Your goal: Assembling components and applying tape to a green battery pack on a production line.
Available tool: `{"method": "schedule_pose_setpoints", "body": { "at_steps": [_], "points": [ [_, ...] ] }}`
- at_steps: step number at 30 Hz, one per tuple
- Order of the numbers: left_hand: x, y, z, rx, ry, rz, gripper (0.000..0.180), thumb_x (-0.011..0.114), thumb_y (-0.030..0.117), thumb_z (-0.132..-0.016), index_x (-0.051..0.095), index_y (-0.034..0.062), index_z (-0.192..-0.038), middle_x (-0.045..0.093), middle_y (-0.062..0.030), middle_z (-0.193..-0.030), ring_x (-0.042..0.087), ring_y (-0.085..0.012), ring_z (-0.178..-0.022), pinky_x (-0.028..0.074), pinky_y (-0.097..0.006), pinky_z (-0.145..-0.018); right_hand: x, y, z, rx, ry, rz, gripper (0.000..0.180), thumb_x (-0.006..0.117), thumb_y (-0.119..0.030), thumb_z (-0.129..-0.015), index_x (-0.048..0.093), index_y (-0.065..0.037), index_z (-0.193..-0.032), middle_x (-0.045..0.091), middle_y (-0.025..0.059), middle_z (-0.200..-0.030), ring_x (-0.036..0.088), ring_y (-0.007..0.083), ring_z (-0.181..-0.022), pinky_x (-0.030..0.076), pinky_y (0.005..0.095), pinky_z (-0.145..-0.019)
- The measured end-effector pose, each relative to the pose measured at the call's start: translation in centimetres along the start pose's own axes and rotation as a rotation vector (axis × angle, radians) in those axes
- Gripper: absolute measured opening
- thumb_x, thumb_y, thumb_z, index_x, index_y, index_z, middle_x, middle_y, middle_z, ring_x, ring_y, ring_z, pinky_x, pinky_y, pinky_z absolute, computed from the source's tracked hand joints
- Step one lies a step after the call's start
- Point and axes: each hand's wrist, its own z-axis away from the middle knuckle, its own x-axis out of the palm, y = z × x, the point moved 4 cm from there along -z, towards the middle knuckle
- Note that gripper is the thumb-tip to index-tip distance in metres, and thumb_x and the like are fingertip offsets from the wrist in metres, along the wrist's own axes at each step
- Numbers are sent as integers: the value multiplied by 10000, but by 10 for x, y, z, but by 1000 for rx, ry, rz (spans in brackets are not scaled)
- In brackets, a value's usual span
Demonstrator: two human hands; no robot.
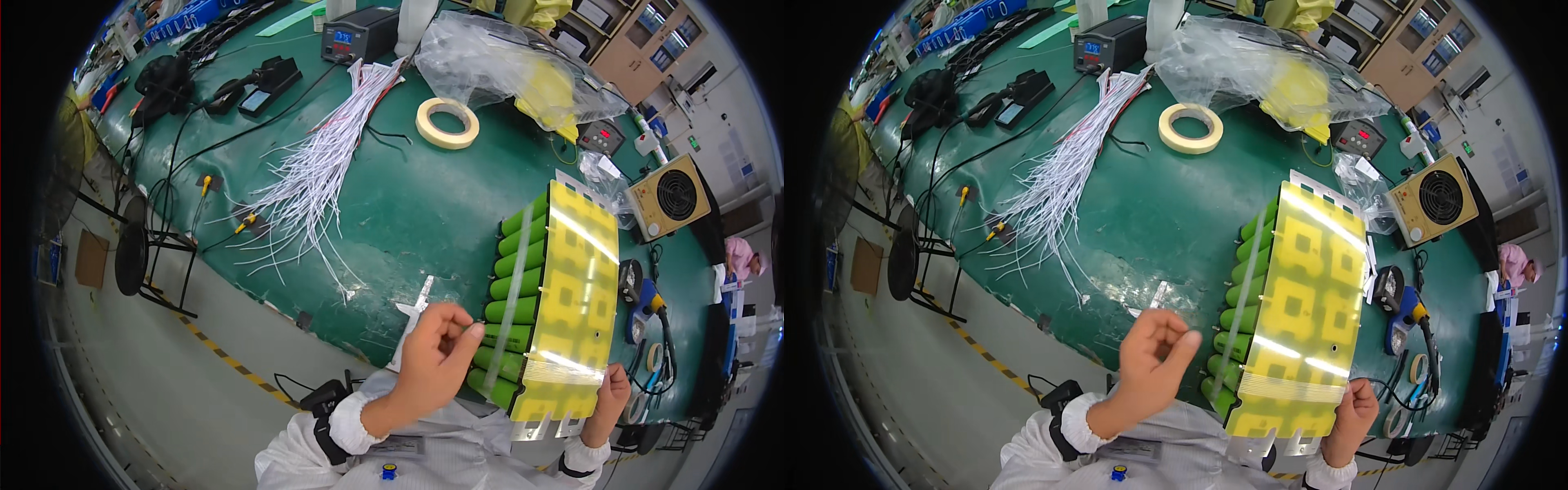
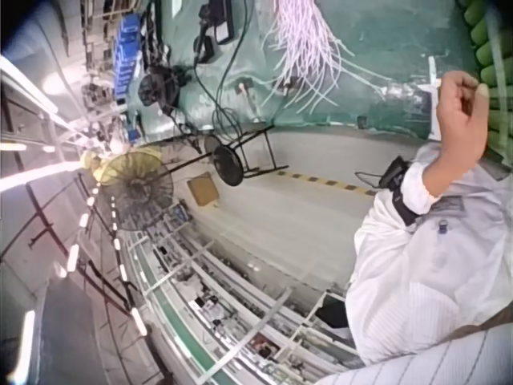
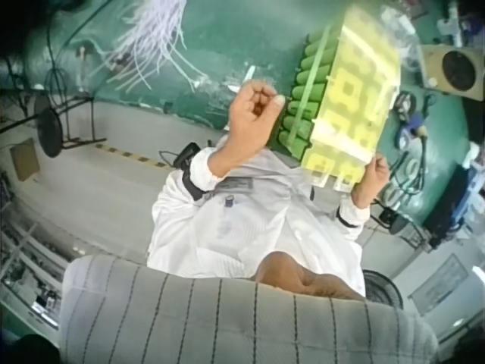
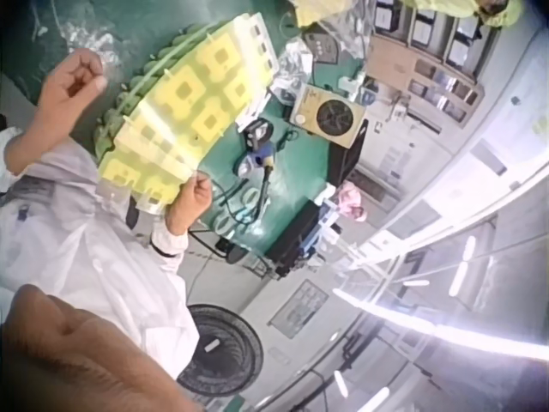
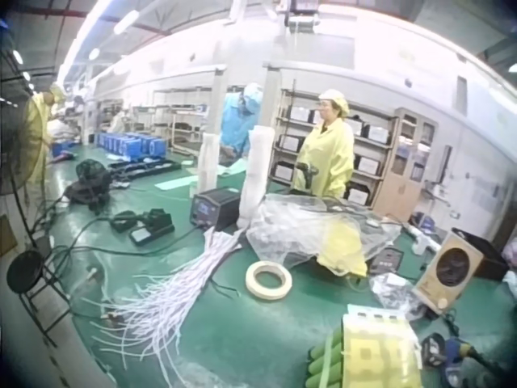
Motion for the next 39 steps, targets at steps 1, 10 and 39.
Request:
{"method": "schedule_pose_setpoints", "body": {
  "at_steps": [1,10,39],
  "points": [
    [-1,-2,6,3,-5,-2,142,643,43,-920,549,16,-1022,577,-11,-780,532,-59,-705,426,-223,-660,1,-1,0,3,4,-9,259,632,-167,-968,508,-23,-792,565,-13,-668,462,22,-588,358,185,-552],
    [14,5,67,490,-407,-127,696,371,466,-1032,428,-132,-1384,480,-305,-1399,463,-396,-1336,344,-448,-1111,-2,9,0,46,-17,-84,219,639,-138,-956,536,-12,-809,604,8,-701,488,33,-598,380,191,-558],
    [10,5,80,436,-231,-600,728,304,514,-1044,401,-103,-1418,421,-202,-1476,446,-307,-1327,355,-409,-1100,4,26,1,366,-232,-582,188,663,-183,-946,596,-14,-899,650,53,-741,599,90,-598,489,221,-535]
  ]
}}
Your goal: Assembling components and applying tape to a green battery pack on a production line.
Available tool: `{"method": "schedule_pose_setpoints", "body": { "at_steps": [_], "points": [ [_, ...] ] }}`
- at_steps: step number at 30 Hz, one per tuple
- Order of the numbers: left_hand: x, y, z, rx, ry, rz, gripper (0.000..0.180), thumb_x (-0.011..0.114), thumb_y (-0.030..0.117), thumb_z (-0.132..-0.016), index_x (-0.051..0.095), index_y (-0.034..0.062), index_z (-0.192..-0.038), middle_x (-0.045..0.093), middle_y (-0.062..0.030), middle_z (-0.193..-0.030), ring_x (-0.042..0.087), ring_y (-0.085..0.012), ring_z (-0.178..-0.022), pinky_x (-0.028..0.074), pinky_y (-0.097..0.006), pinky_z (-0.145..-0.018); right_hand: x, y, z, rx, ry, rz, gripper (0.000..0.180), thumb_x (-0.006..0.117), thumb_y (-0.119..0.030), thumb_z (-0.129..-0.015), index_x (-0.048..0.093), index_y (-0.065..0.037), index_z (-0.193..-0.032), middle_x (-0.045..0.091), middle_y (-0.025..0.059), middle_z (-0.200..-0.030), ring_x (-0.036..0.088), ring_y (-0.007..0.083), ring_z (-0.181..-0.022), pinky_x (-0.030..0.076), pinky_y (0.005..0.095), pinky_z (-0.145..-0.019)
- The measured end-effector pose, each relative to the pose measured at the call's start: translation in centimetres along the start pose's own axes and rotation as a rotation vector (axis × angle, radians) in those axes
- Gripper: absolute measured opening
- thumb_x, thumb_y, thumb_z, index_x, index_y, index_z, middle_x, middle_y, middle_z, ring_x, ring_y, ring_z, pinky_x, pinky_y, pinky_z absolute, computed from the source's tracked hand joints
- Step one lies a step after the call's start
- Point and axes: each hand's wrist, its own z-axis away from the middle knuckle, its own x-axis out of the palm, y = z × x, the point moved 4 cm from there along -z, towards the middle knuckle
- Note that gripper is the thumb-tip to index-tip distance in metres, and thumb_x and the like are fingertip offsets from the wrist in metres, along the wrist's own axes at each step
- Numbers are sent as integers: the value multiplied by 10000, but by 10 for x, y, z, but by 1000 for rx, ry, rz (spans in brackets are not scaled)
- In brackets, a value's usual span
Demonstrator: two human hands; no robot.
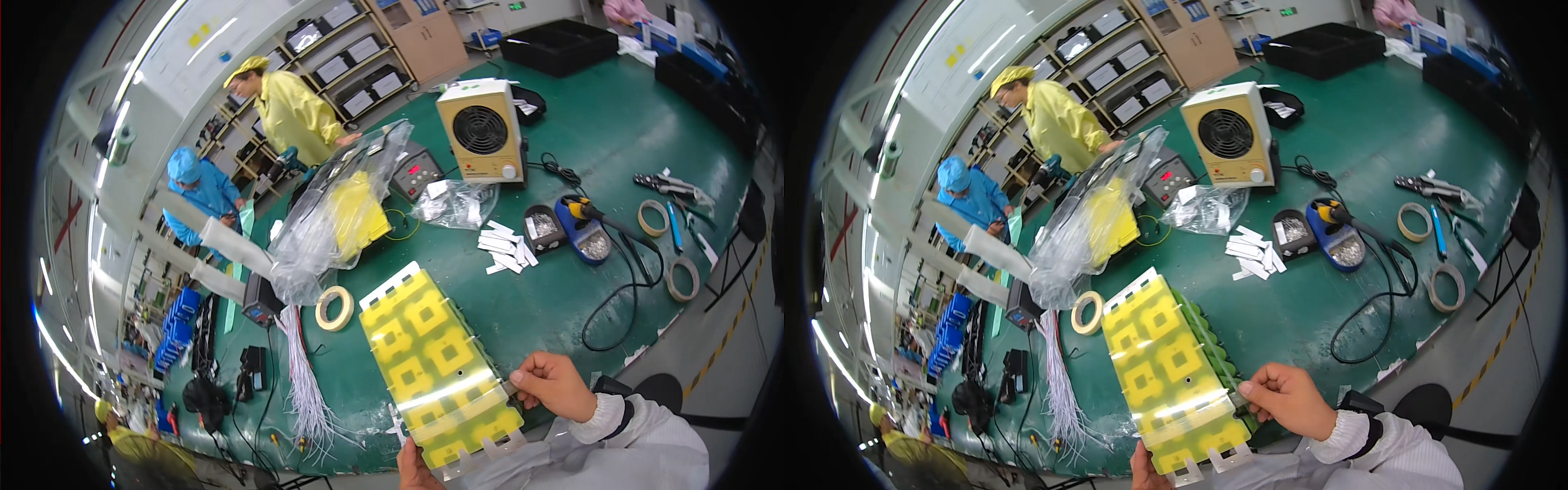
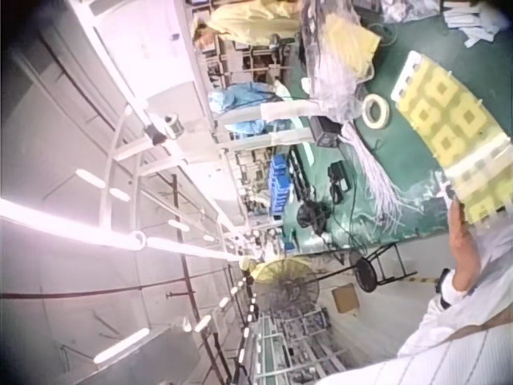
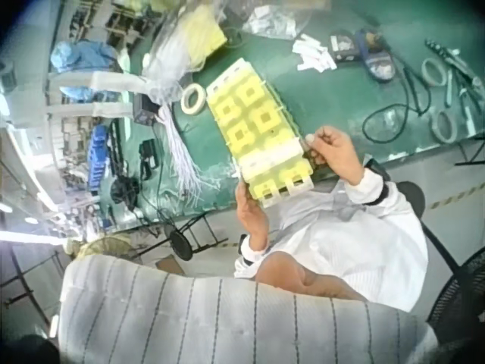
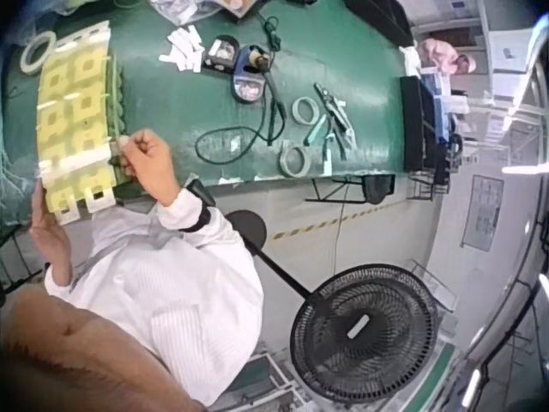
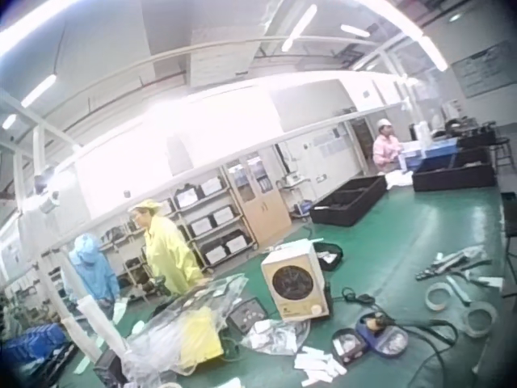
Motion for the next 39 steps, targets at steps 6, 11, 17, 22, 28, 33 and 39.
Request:
{"method": "schedule_pose_setpoints", "body": {
  "at_steps": [6,11,17,22,28,33,39],
  "points": [
    [9,5,-3,-40,71,169,819,252,601,-1017,402,-96,-1421,424,-202,-1470,395,-318,-1356,244,-430,-1154,0,-1,-2,71,-163,-69,244,648,-249,-962,586,-15,-932,632,26,-746,568,68,-605,452,211,-543],
    [7,7,-4,-109,107,151,829,209,603,-1018,397,-98,-1420,406,-208,-1490,366,-330,-1385,205,-442,-1175,-1,-8,-3,92,-197,-97,249,648,-248,-963,585,-12,-917,629,22,-742,553,56,-591,445,201,-534],
    [9,10,-6,-72,117,-1,825,196,601,-1021,399,-93,-1419,438,-211,-1468,383,-321,-1378,226,-438,-1169,-2,-5,-7,93,-218,-95,264,651,-251,-960,597,5,-923,632,29,-747,549,56,-579,444,203,-525],
    [7,9,-7,-144,116,50,863,235,662,-989,405,-60,-1429,476,-190,-1439,453,-305,-1322,310,-426,-1118,-2,-1,-9,107,-268,-102,279,655,-257,-958,609,17,-944,638,38,-754,551,61,-573,444,210,-522],
    [10,14,-9,-183,89,56,852,240,670,-985,414,-36,-1429,493,-175,-1423,473,-304,-1302,330,-429,-1104,0,3,-10,96,-292,-99,297,656,-277,-957,609,17,-953,638,41,-761,554,65,-578,446,211,-523],
    [12,16,-11,-180,99,44,839,239,659,-992,421,-38,-1422,498,-177,-1415,480,-302,-1298,342,-425,-1097,1,5,-11,125,-303,-128,313,665,-293,-951,604,14,-954,634,39,-767,559,66,-593,455,208,-531],
    [8,13,-11,-137,102,66,829,237,644,-999,418,-47,-1420,500,-184,-1411,483,-305,-1292,340,-427,-1100,5,4,-11,105,-334,-158,340,700,-316,-926,601,8,-941,627,35,-761,552,59,-604,462,204,-530]
  ]
}}
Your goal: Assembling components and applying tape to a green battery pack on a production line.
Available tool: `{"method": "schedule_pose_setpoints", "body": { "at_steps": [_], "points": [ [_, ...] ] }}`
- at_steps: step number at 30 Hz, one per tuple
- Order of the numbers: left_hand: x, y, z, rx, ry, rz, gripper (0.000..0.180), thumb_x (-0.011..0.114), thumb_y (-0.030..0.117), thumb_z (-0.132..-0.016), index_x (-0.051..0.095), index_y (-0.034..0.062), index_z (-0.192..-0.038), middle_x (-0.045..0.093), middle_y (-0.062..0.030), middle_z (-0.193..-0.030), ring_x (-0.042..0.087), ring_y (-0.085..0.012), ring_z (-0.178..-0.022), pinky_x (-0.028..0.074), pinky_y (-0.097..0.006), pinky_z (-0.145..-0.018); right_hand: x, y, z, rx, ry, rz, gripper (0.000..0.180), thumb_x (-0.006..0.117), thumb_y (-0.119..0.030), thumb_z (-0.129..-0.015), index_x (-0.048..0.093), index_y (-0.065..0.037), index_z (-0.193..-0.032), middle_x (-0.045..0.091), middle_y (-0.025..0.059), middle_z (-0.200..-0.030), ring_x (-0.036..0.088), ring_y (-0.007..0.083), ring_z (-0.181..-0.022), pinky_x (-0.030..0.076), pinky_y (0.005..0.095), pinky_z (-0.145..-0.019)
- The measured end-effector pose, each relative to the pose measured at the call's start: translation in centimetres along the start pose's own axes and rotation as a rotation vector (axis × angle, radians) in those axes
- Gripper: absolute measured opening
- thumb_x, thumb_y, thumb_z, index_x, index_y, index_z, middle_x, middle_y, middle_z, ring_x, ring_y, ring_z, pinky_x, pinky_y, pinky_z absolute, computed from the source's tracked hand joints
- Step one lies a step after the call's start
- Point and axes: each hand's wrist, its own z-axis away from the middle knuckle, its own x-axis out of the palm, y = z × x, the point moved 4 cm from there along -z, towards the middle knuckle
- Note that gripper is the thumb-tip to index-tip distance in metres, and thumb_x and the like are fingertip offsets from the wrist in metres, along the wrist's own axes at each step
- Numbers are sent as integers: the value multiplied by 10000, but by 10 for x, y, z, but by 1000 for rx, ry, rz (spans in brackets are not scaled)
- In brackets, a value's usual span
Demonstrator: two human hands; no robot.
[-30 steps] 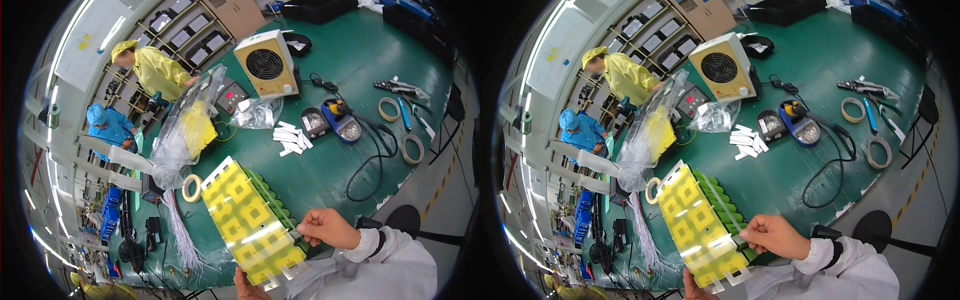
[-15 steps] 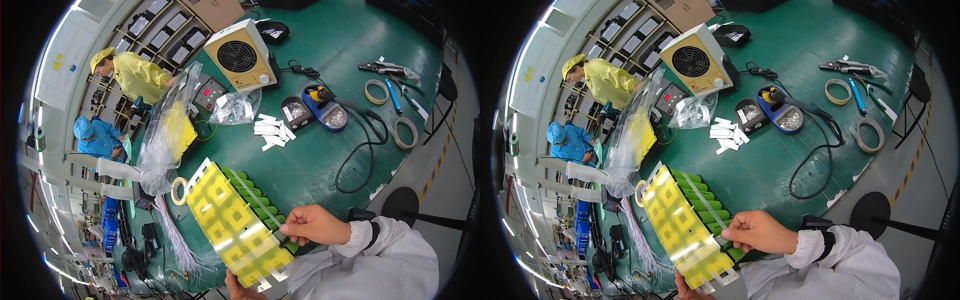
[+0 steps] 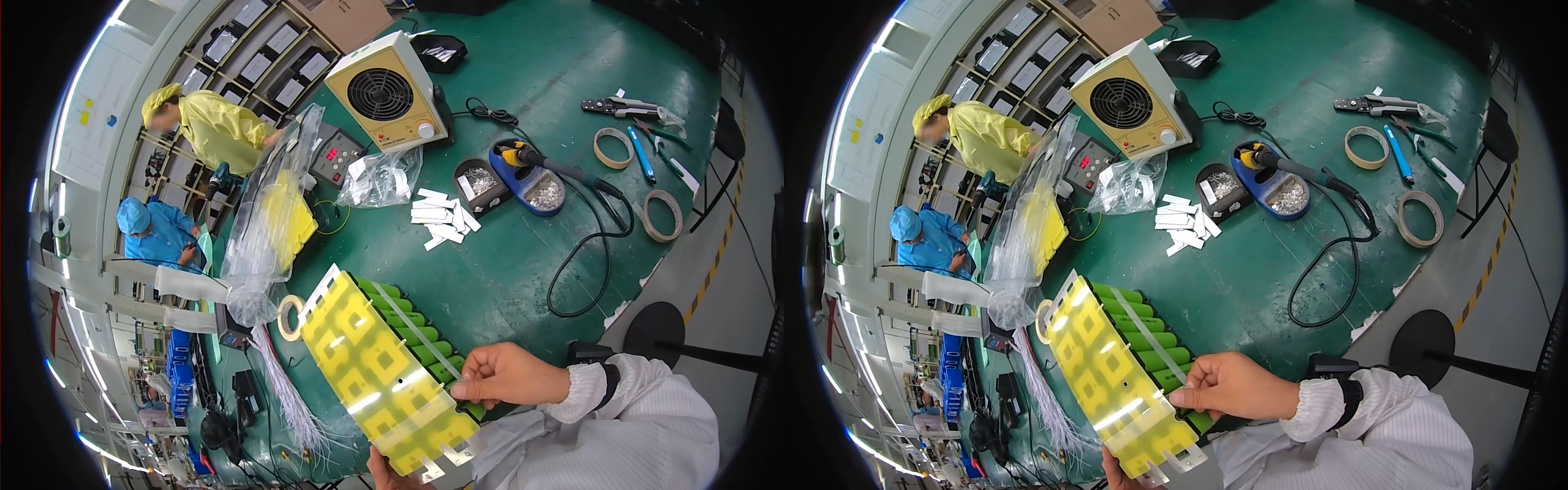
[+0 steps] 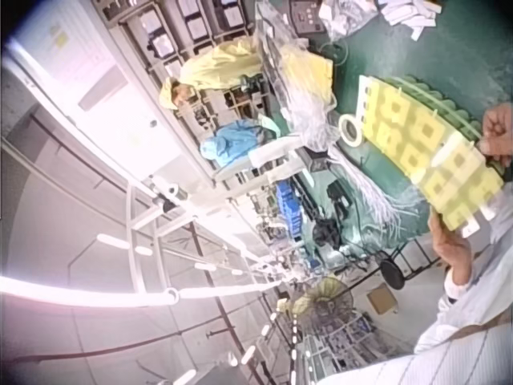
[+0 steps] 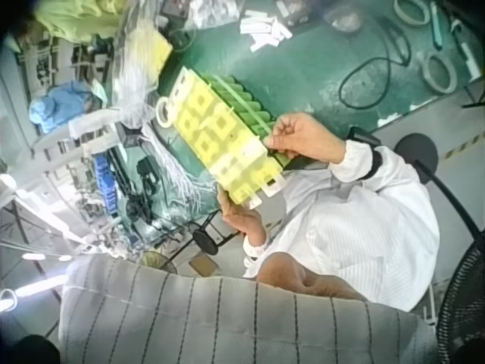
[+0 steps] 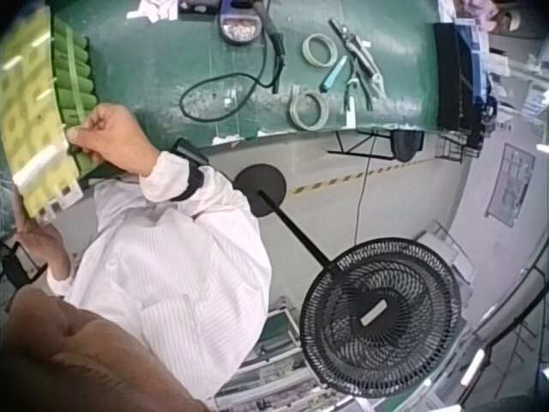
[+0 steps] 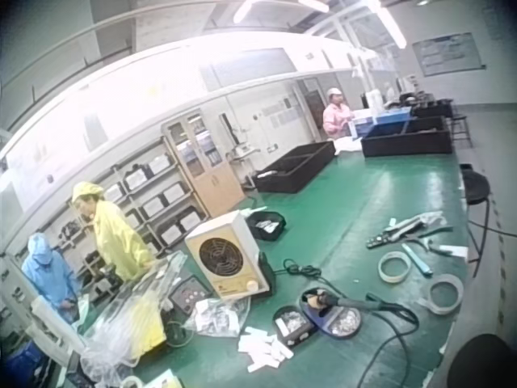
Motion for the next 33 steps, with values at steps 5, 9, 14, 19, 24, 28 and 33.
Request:
{"method": "schedule_pose_setpoints", "body": {
  "at_steps": [5,9,14,19,24,28,33],
  "points": [
    [-3,-4,2,-20,18,33,823,238,627,-1008,425,-67,-1408,497,-192,-1413,482,-307,-1289,335,-428,-1103,0,3,-1,36,7,-1,357,713,-333,-914,604,7,-934,620,32,-754,547,60,-596,455,203,-515],
    [-7,-6,2,58,-22,8,836,257,632,-1003,441,-85,-1390,497,-198,-1408,479,-306,-1287,327,-422,-1106,0,2,0,149,-35,-1,366,702,-355,-919,619,1,-943,607,29,-747,547,73,-593,453,202,-540],
    [-6,0,-1,15,-40,45,850,269,642,-996,438,-91,-1392,499,-203,-1405,479,-304,-1284,326,-418,-1103,-3,3,-4,141,-51,22,380,687,-364,-928,622,9,-952,595,34,-742,542,79,-574,459,205,-531],
    [-3,4,-1,15,-47,11,848,261,643,-997,443,-86,-1391,514,-197,-1394,483,-299,-1284,327,-420,-1102,-4,3,-5,134,-76,23,372,690,-353,-926,622,11,-955,600,37,-759,563,82,-592,474,202,-541],
    [-10,-2,-2,-9,-45,60,834,259,639,-999,461,-73,-1383,521,-195,-1391,484,-301,-1288,329,-420,-1101,-5,7,-6,165,-61,49,379,706,-362,-912,615,5,-938,605,36,-718,582,87,-573,478,207,-528],
    [-6,2,-4,8,-48,64,826,260,639,-1000,470,-64,-1377,530,-193,-1384,489,-305,-1286,329,-424,-1101,-14,15,-4,155,49,98,376,738,-345,-886,607,8,-886,605,47,-672,592,94,-542,471,228,-507],
    [-9,-6,2,-22,1,23,894,248,684,-976,431,-79,-1405,529,-216,-1378,517,-318,-1255,352,-424,-1090,-15,9,13,-161,266,317,278,744,-252,-876,656,6,-932,607,33,-687,557,92,-571,433,260,-525]
  ]
}}
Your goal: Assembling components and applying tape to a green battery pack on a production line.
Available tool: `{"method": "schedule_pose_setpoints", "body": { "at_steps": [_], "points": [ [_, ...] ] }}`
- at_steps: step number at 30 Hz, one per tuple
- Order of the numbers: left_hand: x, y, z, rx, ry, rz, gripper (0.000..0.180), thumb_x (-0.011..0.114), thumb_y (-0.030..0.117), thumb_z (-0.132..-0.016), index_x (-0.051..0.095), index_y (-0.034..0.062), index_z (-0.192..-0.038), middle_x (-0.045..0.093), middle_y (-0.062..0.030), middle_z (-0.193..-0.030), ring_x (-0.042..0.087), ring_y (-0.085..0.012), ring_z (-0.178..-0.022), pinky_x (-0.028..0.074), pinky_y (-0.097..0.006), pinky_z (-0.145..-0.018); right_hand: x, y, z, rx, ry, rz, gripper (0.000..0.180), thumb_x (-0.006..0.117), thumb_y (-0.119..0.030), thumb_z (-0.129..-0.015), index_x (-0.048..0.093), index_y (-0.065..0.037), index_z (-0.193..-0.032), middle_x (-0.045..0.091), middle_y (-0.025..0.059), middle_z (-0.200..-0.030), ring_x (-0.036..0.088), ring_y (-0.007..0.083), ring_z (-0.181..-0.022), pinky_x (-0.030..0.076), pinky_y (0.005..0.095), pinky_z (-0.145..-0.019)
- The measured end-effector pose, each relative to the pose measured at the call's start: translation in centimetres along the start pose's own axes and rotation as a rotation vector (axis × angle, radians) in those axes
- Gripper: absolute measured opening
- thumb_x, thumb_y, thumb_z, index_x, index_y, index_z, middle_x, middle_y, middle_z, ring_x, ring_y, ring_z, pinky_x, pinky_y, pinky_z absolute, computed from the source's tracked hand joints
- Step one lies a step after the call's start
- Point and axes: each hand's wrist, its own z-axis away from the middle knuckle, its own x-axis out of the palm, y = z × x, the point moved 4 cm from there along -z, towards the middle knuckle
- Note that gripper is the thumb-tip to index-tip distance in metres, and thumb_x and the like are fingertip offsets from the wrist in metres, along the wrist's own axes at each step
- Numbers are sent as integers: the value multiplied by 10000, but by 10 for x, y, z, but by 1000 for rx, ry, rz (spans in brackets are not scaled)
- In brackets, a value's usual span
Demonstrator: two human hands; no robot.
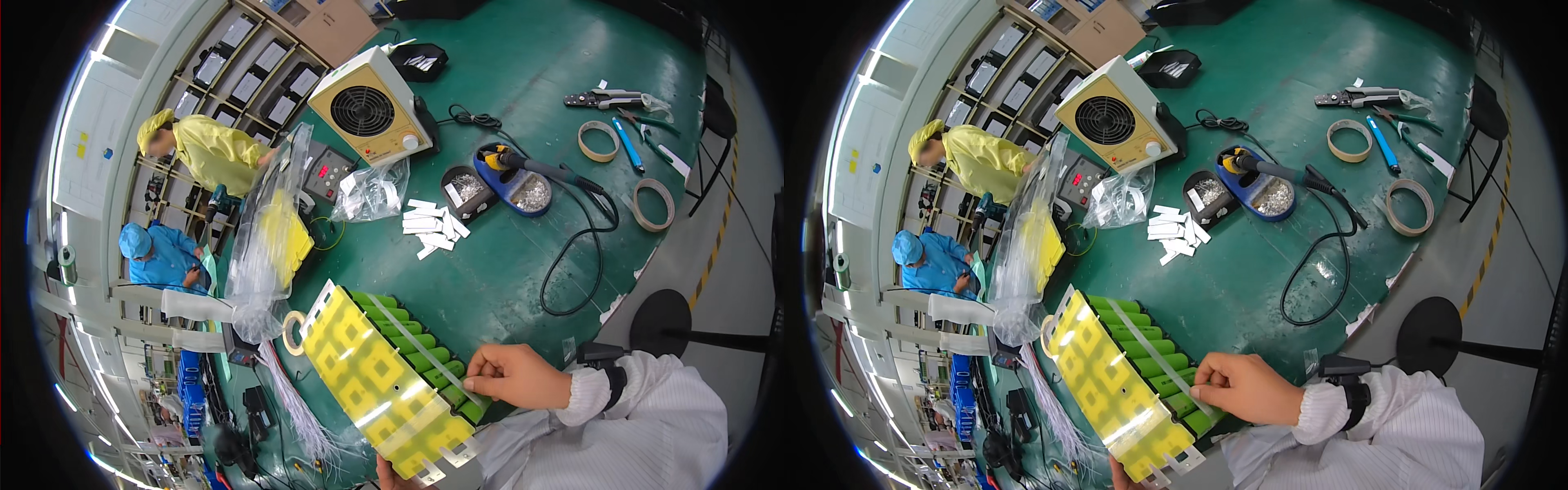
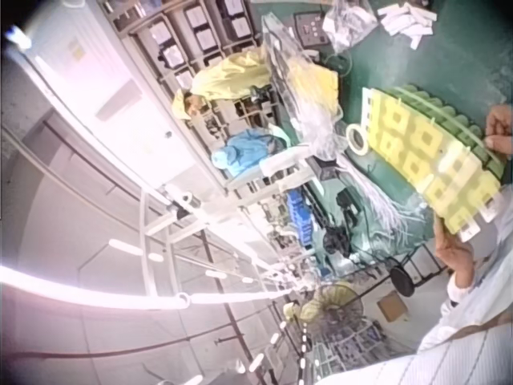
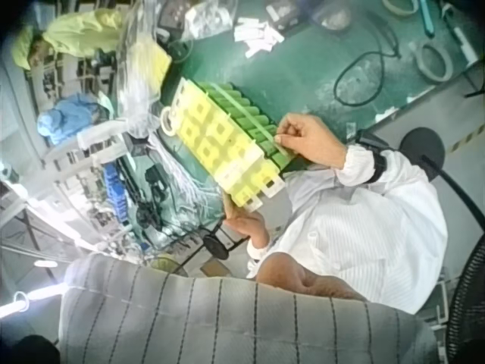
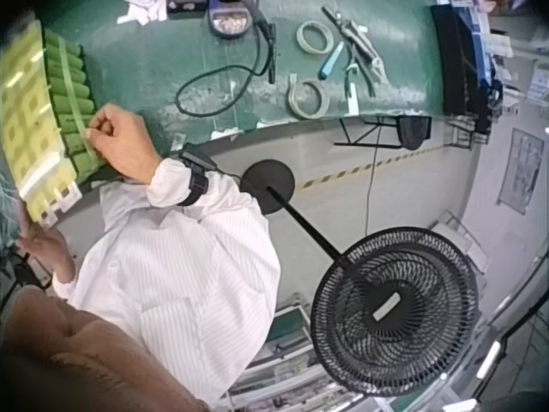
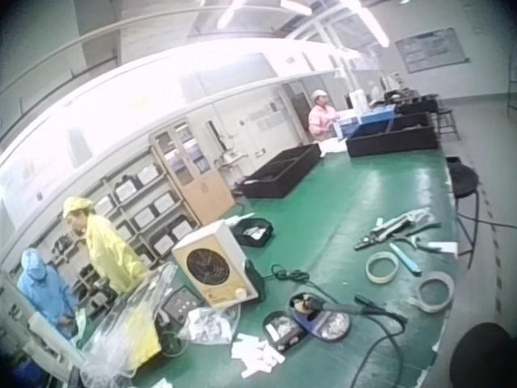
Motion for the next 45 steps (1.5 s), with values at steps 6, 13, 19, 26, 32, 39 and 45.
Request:
{"method": "schedule_pose_setpoints", "body": {
  "at_steps": [6,13,19,26,32,39,45],
  "points": [
    [1,-7,6,-50,82,108,959,232,722,-955,403,-103,-1414,545,-235,-1349,548,-318,-1208,391,-419,-1062,10,-15,1,-395,41,64,175,709,-132,-896,733,-46,-1046,597,24,-809,538,110,-683,422,268,-595],
    [-15,-36,4,-114,144,141,938,217,732,-950,499,-82,-1323,604,-193,-1267,577,-286,-1147,420,-404,-1014,13,-2,-2,-331,-5,-4,197,716,-139,-887,741,-64,-1068,608,55,-862,576,137,-742,454,269,-653],
    [-20,-41,6,-115,132,48,884,208,707,-969,541,-56,-1266,619,-170,-1242,578,-274,-1133,417,-412,-1010,0,-15,2,-376,62,146,211,719,-136,-877,741,-74,-1077,621,58,-836,594,159,-726,461,286,-647],
    [-24,-52,17,-94,126,-148,850,208,687,-979,553,-42,-1247,617,-154,-1250,573,-261,-1136,417,-405,-1010,14,-10,6,-345,14,77,177,711,-113,-875,748,-49,-1035,631,72,-820,600,154,-699,462,284,-625],
    [-15,-37,1,186,14,-674,666,407,561,-1005,582,-46,-1214,703,-137,-1030,661,-288,-900,500,-395,-816,10,-23,12,-353,149,246,163,695,-83,-884,743,-41,-1034,620,59,-796,580,140,-686,458,263,-618],
    [12,-49,-29,-176,195,385,249,472,138,-1017,632,-41,-1082,680,-117,-1044,675,-176,-842,583,-319,-726,38,0,5,-223,136,-108,199,647,-96,-936,711,-12,-1105,631,48,-918,569,110,-842,451,234,-748],
    [21,-66,-35,-111,163,420,250,510,-175,-796,679,-54,-935,590,-73,-998,568,-146,-912,447,-246,-834,28,10,8,-277,230,-55,203,588,18,-921,684,60,-1095,626,60,-918,571,122,-845,447,237,-763]
  ]
}}
